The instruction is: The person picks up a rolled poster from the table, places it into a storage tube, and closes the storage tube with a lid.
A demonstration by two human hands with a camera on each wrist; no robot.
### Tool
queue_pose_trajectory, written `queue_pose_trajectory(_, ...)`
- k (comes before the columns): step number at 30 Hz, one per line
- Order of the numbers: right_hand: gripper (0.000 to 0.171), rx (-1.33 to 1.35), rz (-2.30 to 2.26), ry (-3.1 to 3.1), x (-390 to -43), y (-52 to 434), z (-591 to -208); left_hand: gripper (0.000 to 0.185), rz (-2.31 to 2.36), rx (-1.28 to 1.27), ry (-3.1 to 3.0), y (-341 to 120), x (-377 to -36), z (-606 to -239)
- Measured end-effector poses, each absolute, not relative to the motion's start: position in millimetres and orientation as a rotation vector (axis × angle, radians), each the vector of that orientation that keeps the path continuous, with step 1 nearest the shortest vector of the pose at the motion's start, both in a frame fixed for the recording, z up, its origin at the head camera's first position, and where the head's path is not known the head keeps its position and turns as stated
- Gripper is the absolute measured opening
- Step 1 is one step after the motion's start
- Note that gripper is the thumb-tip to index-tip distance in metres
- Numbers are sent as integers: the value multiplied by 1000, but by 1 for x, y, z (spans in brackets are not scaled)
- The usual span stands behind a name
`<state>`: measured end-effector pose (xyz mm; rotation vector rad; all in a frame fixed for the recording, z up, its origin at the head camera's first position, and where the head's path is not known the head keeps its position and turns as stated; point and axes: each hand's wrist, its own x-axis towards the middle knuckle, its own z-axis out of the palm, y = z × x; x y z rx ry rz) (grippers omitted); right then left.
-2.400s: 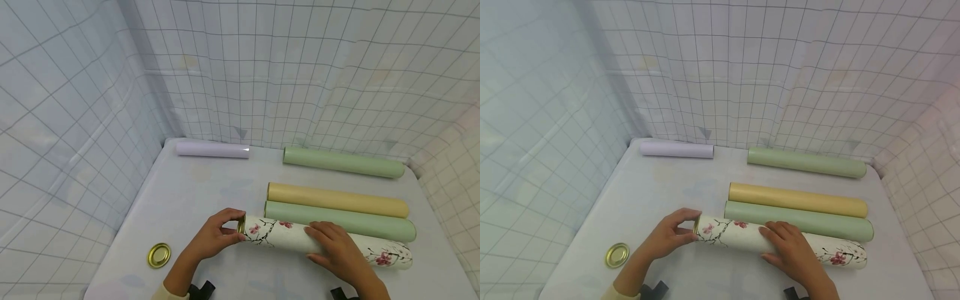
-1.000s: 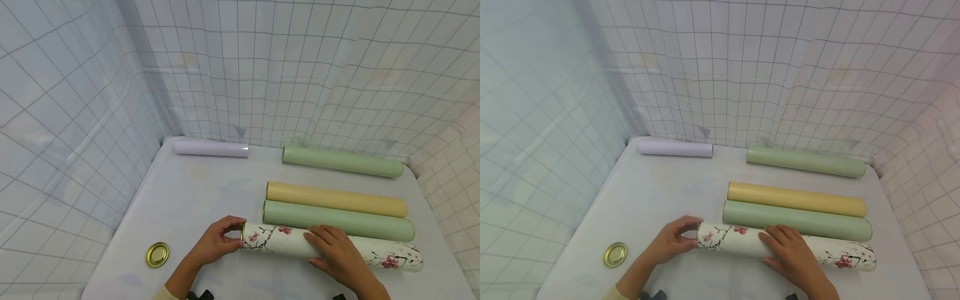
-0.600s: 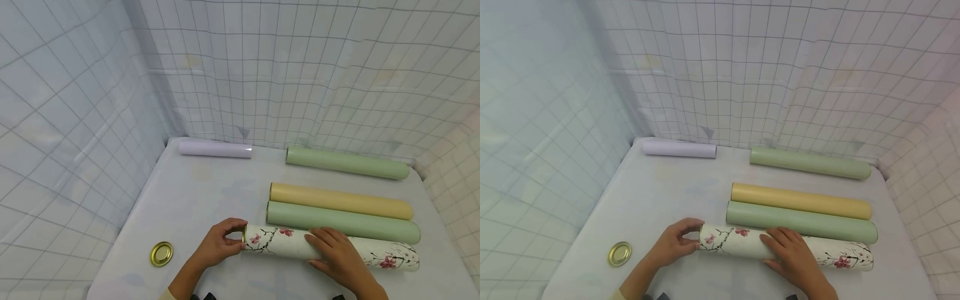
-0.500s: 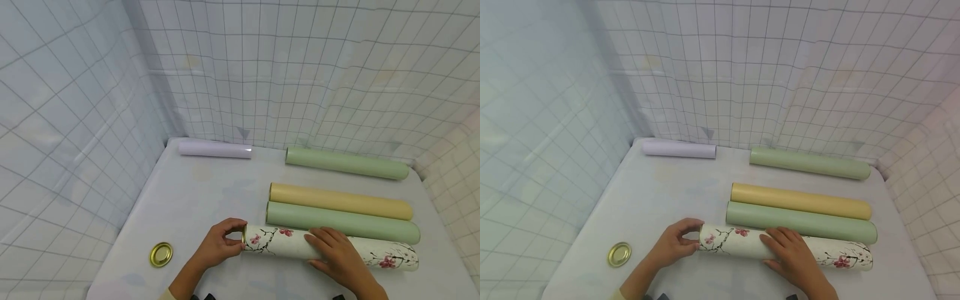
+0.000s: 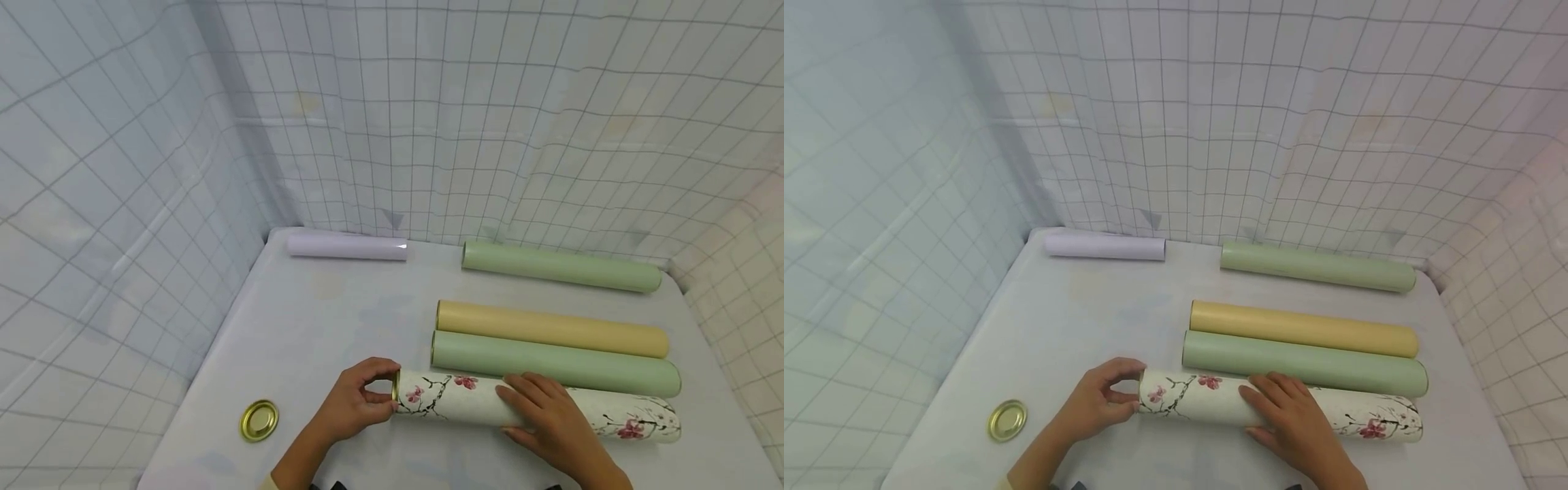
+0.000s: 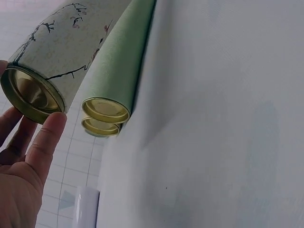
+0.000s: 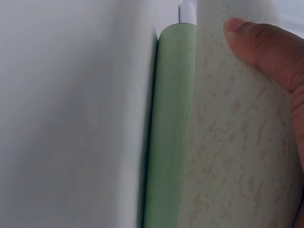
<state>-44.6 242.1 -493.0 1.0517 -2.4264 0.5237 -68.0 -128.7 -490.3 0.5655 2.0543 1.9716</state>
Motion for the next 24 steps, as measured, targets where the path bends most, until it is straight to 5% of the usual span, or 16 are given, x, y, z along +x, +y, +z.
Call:
queue_pose_trajectory(10, 61, 953, 582, -2446, -48, 251, -478, 52, 2083, 686, 2182, -177, -79, -468)
queue_pose_trajectory(24, 56, 1000, 568, -2414, -47, 233, -478, 53, 2059, 763, 1945, -136, -65, -463)
